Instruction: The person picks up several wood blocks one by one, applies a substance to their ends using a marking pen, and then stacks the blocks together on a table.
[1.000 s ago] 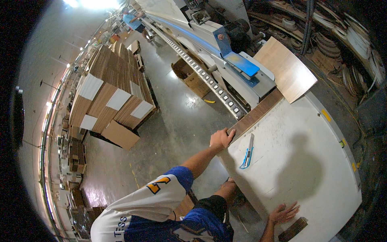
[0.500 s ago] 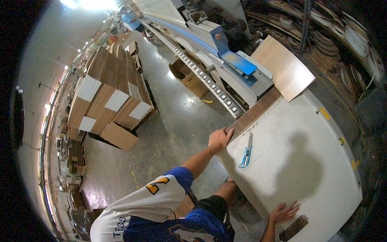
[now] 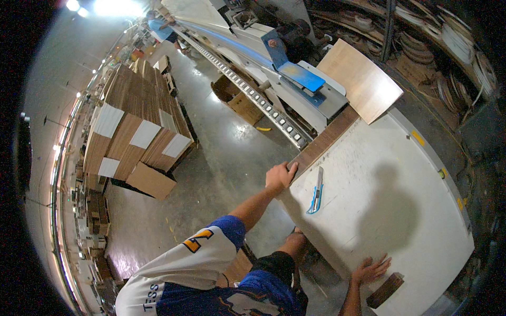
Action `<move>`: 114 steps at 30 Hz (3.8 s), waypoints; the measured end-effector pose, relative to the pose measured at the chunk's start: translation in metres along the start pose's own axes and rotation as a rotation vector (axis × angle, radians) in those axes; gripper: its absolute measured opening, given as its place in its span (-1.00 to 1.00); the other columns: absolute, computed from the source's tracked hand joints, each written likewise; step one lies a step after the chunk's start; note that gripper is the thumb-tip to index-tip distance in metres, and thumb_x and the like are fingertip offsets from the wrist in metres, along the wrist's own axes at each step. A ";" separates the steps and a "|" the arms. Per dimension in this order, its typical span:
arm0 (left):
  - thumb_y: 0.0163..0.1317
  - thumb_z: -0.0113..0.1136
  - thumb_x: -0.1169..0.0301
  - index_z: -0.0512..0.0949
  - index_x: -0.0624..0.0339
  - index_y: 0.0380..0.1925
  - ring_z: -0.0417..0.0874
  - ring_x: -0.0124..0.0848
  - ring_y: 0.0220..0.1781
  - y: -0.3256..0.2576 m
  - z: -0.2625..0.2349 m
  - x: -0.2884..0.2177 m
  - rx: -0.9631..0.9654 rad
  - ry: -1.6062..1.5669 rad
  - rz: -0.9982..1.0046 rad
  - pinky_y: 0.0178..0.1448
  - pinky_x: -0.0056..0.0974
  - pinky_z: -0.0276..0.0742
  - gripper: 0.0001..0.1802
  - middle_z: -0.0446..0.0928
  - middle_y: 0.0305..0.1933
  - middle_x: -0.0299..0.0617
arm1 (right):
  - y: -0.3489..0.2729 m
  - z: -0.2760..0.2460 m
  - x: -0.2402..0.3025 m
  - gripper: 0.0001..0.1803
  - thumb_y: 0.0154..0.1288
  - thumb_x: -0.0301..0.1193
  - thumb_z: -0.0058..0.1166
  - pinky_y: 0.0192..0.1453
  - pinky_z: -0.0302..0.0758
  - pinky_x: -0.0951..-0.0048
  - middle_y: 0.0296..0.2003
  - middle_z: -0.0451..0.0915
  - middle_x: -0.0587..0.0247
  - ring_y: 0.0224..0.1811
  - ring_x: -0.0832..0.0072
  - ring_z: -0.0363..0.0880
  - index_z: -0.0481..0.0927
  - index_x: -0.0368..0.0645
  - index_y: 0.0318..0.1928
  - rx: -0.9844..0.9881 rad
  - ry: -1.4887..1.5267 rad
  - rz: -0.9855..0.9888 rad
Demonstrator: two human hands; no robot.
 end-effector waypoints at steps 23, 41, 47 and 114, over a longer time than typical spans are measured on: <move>0.50 -0.14 -0.33 0.72 0.20 0.00 0.76 0.22 0.05 0.001 0.001 0.000 -0.025 0.021 0.000 0.17 0.18 0.65 -0.20 0.76 -0.08 0.23 | 0.002 -0.016 0.012 -0.26 0.69 0.10 -0.23 0.74 0.00 -0.05 0.72 0.01 0.16 0.73 0.11 0.00 0.13 0.09 0.70 0.008 -0.105 -0.021; 0.47 -0.15 -0.36 0.72 0.15 0.03 0.76 0.19 0.06 0.002 0.003 0.001 -0.002 0.020 -0.003 0.16 0.14 0.65 -0.19 0.75 -0.04 0.25 | 0.001 -0.014 0.010 -0.18 0.66 0.28 -0.38 0.69 0.07 -0.15 0.70 0.09 0.17 0.71 0.05 0.06 0.18 0.12 0.68 -0.075 -0.022 -0.027; 0.49 -0.15 -0.35 0.70 0.19 0.02 0.76 0.19 0.07 0.004 0.004 0.006 0.005 0.011 0.001 0.18 0.16 0.64 -0.19 0.77 -0.07 0.20 | 0.003 -0.013 0.012 -0.17 0.65 0.30 -0.37 0.69 0.06 -0.13 0.70 0.10 0.18 0.70 0.06 0.08 0.17 0.15 0.69 -0.053 -0.062 -0.034; 0.42 -0.19 -0.48 0.54 0.22 0.03 0.71 0.04 -0.05 0.202 0.065 0.007 0.375 -2.326 -0.457 0.16 0.10 0.68 -0.11 0.66 -0.04 0.08 | 0.227 0.004 0.346 -0.23 0.60 0.15 -0.10 0.66 0.12 -0.12 0.59 0.25 -0.01 0.63 0.03 0.17 0.29 -0.02 0.60 -0.099 -0.005 0.101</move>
Point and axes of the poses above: each hand's wrist, its own y-axis towards the middle knuckle, its own z-axis out of the palm, x = y × z, the point moved 7 cm from there along y, towards the middle knuckle
